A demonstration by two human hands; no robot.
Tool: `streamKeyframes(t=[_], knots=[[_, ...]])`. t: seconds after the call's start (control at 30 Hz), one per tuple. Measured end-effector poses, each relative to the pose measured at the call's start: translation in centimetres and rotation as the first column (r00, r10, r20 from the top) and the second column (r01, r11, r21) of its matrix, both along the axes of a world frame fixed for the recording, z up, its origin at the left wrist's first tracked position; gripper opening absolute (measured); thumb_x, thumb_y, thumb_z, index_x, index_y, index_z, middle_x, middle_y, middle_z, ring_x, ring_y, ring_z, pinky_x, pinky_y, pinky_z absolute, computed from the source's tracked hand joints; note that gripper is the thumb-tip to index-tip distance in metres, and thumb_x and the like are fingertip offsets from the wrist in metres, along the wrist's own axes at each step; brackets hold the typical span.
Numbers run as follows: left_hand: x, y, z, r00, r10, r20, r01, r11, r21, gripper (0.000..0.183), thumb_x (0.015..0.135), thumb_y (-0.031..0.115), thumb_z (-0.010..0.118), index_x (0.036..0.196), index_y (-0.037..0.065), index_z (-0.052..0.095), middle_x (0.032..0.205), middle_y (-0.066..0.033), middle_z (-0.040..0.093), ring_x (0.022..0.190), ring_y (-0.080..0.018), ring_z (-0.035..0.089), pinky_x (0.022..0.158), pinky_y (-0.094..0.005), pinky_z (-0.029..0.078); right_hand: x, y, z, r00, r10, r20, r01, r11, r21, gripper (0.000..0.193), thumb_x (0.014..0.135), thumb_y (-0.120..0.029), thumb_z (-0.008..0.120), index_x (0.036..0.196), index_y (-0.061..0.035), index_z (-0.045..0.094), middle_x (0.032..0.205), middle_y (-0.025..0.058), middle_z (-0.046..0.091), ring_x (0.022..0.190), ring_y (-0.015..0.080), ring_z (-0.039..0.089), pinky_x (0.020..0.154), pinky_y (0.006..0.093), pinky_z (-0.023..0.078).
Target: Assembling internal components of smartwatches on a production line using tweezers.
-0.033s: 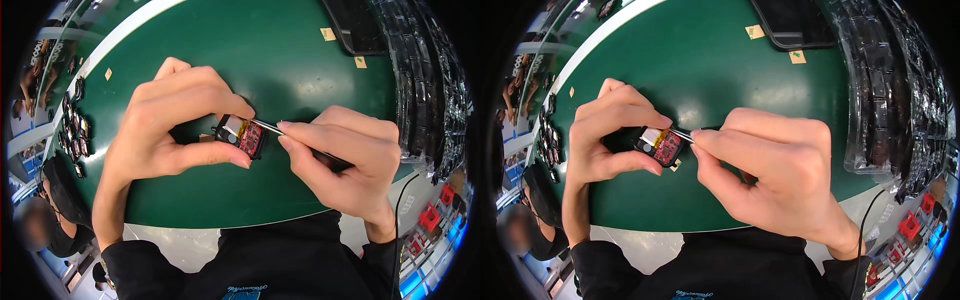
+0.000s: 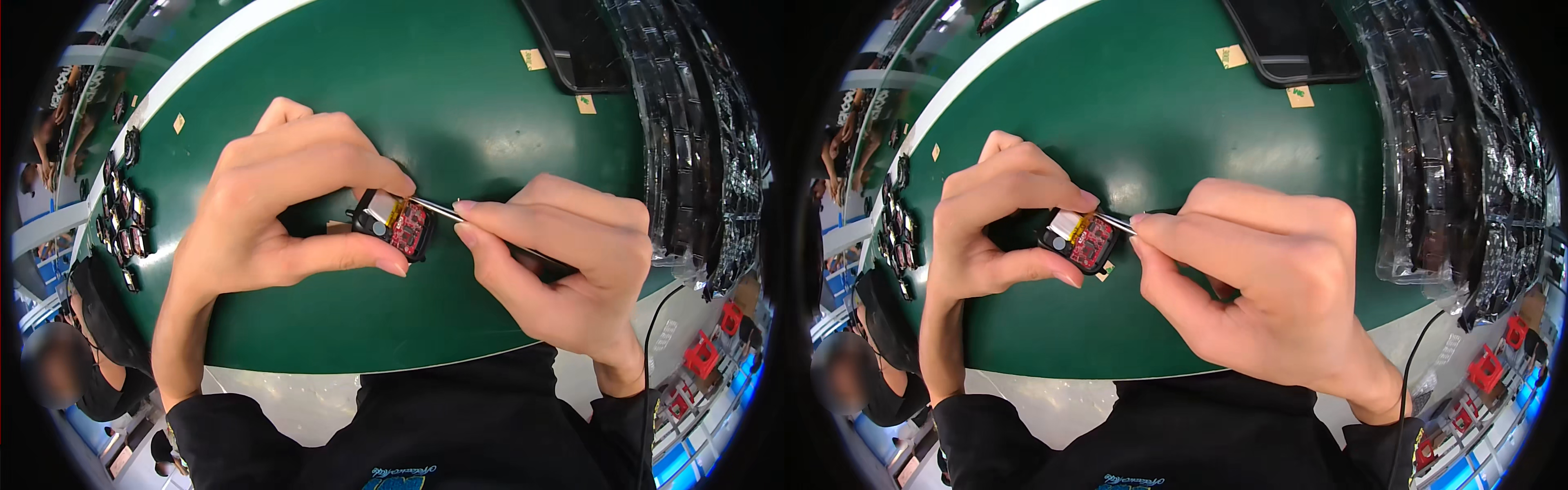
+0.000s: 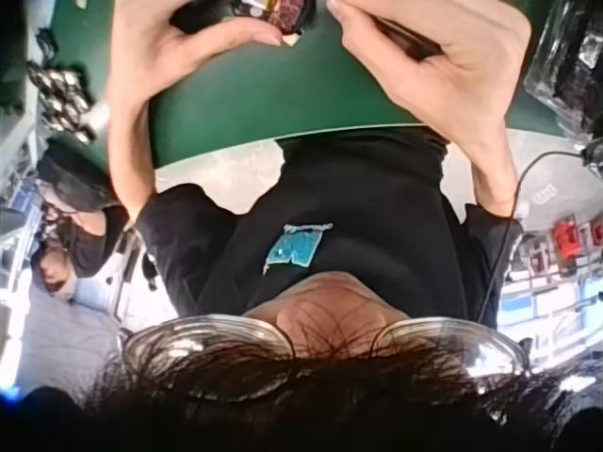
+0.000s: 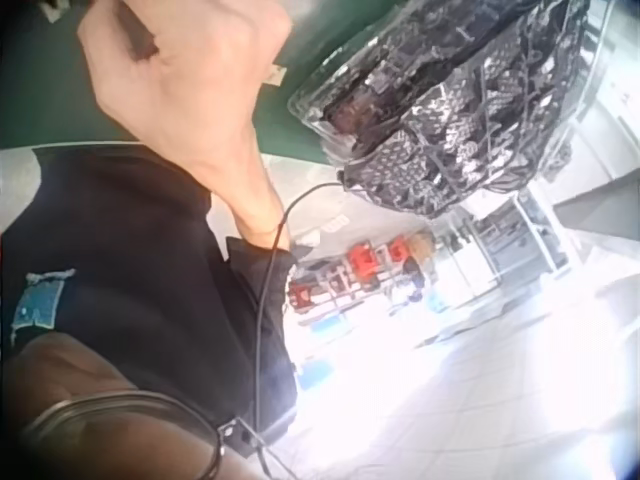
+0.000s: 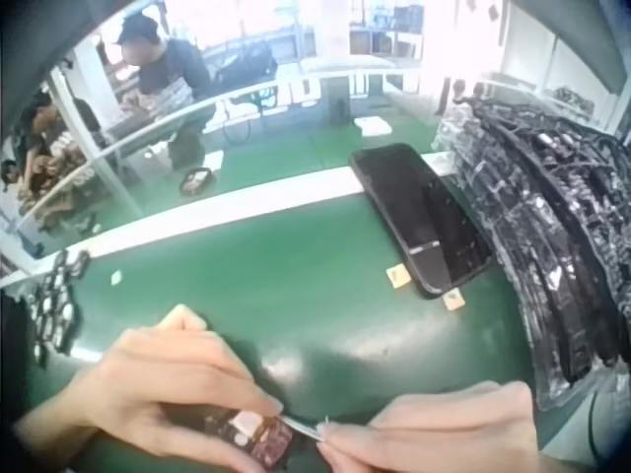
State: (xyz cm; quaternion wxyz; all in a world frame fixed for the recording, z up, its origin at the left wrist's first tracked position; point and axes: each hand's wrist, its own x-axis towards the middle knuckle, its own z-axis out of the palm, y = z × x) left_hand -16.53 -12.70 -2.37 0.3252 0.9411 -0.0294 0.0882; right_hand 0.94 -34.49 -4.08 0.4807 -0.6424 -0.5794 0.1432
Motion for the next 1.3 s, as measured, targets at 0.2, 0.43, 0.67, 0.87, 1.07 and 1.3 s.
streamKeyframes(t=[0.2, 0.43, 0.67, 0.87, 1.07, 1.3], knots=[[0.2, 0.3, -0.2, 1.0, -0.001, 0.018, 0.001, 1.0, -0.013, 0.062, 0.066, 0.047, 0.101, 0.106, 0.004, 0.083, 0.095, -0.0042, 0.079, 0.084, -0.0206, 0.07, 0.083, -0.0348, 0.042, 0.3, -0.2, 0.0, 1.0, -0.013, -0.014, 0.012, 1.0, -0.006, 0.019, 0.082, 0.01, 0.084, 0.1, 0.0034, 0.086, 0.067, 0.0029, 0.067, 0.05, 0.0058, 0.052, 0.047, 0.0235, 0.034], [0.7, -1.0, 0.8, 0.997, 0.006, 0.071, -0.018, 0.986, 0.164, 0.057, 0.071, 0.037, 0.103, 0.114, 0.006, 0.081, 0.09, -0.0034, 0.073, 0.078, -0.0225, 0.067, 0.081, -0.0372, 0.048, 0.7, -3.4, 1.4, 0.976, -0.113, -0.188, 0.115, 0.993, 0.002, 0.017, 0.084, 0.006, 0.087, 0.101, 0.0034, 0.086, 0.068, 0.0044, 0.069, 0.05, 0.0062, 0.055, 0.048, 0.0234, 0.039], [5.4, 0.0, 4.1, 0.964, 0.133, 0.232, -0.154, 0.985, 0.074, 0.047, 0.073, 0.025, 0.102, 0.112, 0.006, 0.083, 0.093, -0.003, 0.078, 0.075, -0.0158, 0.066, 0.066, -0.0316, 0.049, 0.2, -4.4, 0.6, 0.916, -0.115, -0.383, 0.15, 0.987, 0.063, 0.023, 0.086, 0.007, 0.086, 0.109, 0.001, 0.087, 0.067, 0.0028, 0.066, 0.054, 0.0068, 0.052, 0.049, 0.0266, 0.035], [19.9, -0.2, 8.9, 0.956, -0.143, 0.256, 0.139, 0.99, 0.031, 0.05, 0.079, 0.024, 0.098, 0.122, 0.005, 0.082, 0.103, -0.0061, 0.074, 0.082, -0.0166, 0.061, 0.071, -0.0318, 0.046, 0.6, -4.7, 0.6, 0.913, -0.1, -0.396, 0.15, 0.984, 0.097, 0.022, 0.089, 0.004, 0.086, 0.111, 0.0017, 0.086, 0.068, 0.003, 0.065, 0.054, 0.0071, 0.051, 0.049, 0.0269, 0.035], [25.0, 0.3, 8.3, 0.924, -0.28, 0.261, 0.237, 0.954, 0.186, 0.047, 0.093, 0.024, 0.088, 0.138, 0.01, 0.079, 0.135, -0.011, 0.074, 0.128, -0.0292, 0.063, 0.115, -0.0422, 0.047, 0.1, -4.4, 0.8, 0.906, -0.086, -0.415, 0.136, 0.986, 0.093, 0.022, 0.089, 0.004, 0.086, 0.111, 0.0018, 0.086, 0.068, 0.0031, 0.065, 0.054, 0.0072, 0.051, 0.049, 0.0271, 0.035], [18.1, 7.3, 7.2, 0.984, 0.136, 0.118, -0.162, 0.952, 0.259, 0.039, 0.101, 0.022, 0.078, 0.136, 0.005, 0.075, 0.138, -0.0134, 0.071, 0.133, -0.0325, 0.064, 0.118, -0.0444, 0.047, 0.6, -4.7, 0.9, 0.903, -0.112, -0.415, 0.166, 0.981, 0.097, 0.018, 0.088, 0.004, 0.086, 0.106, 0.0033, 0.086, 0.066, 0.0028, 0.064, 0.054, 0.0073, 0.053, 0.049, 0.0267, 0.036]])
